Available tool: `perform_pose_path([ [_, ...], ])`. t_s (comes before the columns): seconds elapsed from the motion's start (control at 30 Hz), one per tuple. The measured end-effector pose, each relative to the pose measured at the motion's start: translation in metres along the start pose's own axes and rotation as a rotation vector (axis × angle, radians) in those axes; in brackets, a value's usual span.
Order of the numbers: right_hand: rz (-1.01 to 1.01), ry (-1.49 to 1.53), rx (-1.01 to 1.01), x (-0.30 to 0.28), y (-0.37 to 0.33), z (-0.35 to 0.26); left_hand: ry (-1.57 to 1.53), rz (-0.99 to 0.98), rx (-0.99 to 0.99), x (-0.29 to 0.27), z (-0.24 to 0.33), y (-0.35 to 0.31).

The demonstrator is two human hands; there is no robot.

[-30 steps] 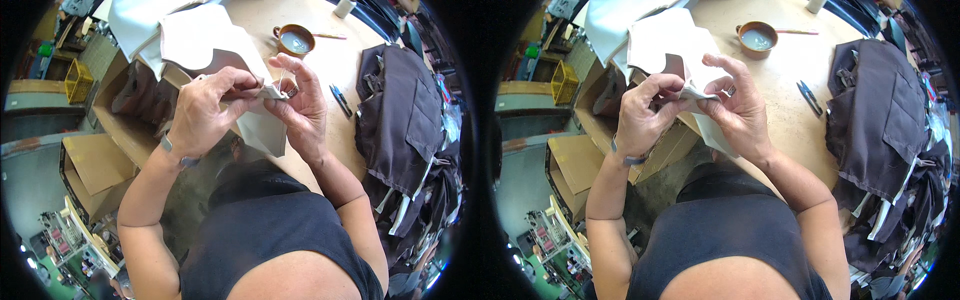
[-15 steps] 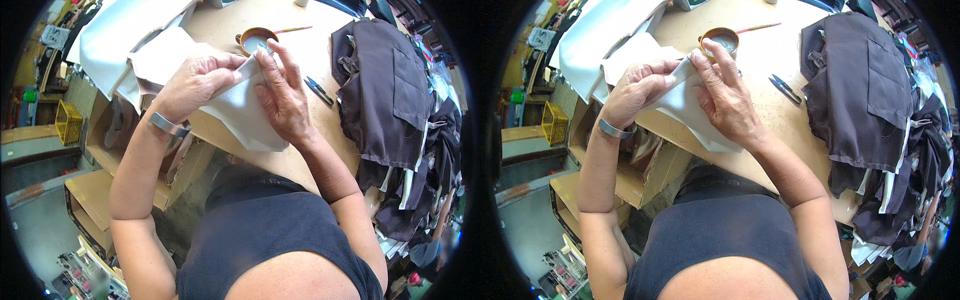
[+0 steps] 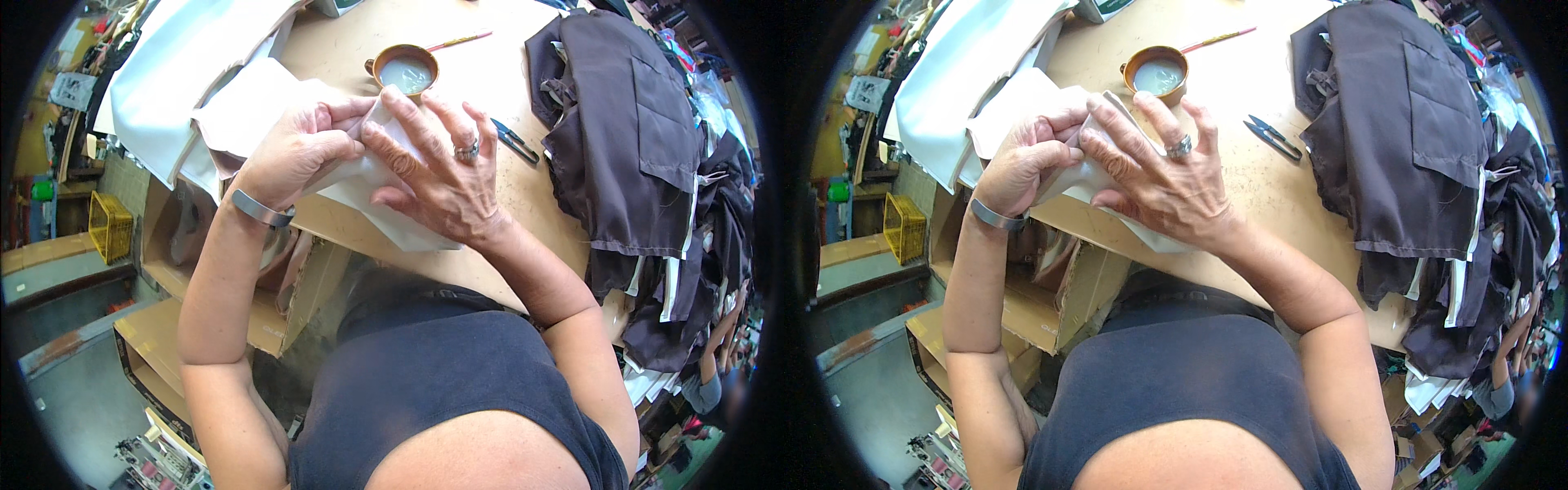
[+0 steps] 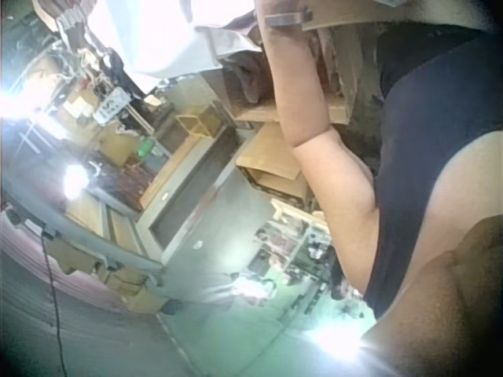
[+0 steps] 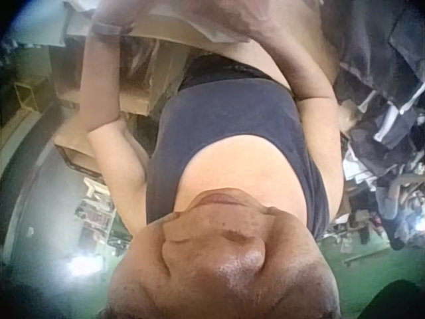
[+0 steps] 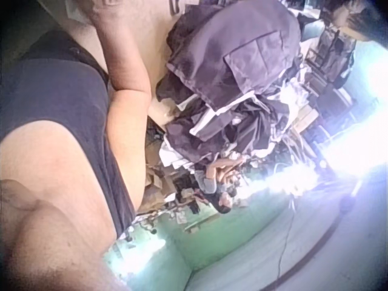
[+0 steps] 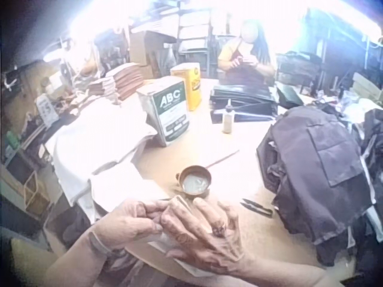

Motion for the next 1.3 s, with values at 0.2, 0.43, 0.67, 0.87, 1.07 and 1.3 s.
perform_pose_path([
  [0.2,-0.064,0.029,0.073,0.008,0.009,0.008,0.003,-0.007,0.004,-0.011,-0.004,0.002],
  [0.43,-0.017,0.002,0.053,0.01,0.009,0.009,-0.033,0.081,-0.018,-0.019,-0.009,0.0],
  [0.67,-0.035,0.037,0.162,0.021,0.016,0.034,-0.032,0.084,-0.037,-0.015,-0.009,-0.001],
  [0.87,-0.052,0.014,0.129,0.014,0.011,0.012,-0.053,0.066,-0.044,-0.021,-0.012,0.002],
  [1.07,-0.013,0.051,0.025,0.011,0.005,0.001,-0.076,0.112,-0.026,-0.029,-0.011,-0.002],
  [1.3,-0.039,0.005,0.16,0.017,0.014,0.03,-0.075,0.093,-0.013,-0.025,-0.007,-0.002],
])
Point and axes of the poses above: each hand's wrist, its own y-axis towards the middle knuckle, its own x-axis out of the palm, z = x × y, the point moved 7 cm from there along y, towards the middle knuckle, and after that the axes turned 15 degrees about -y, right-handed, at the moved point
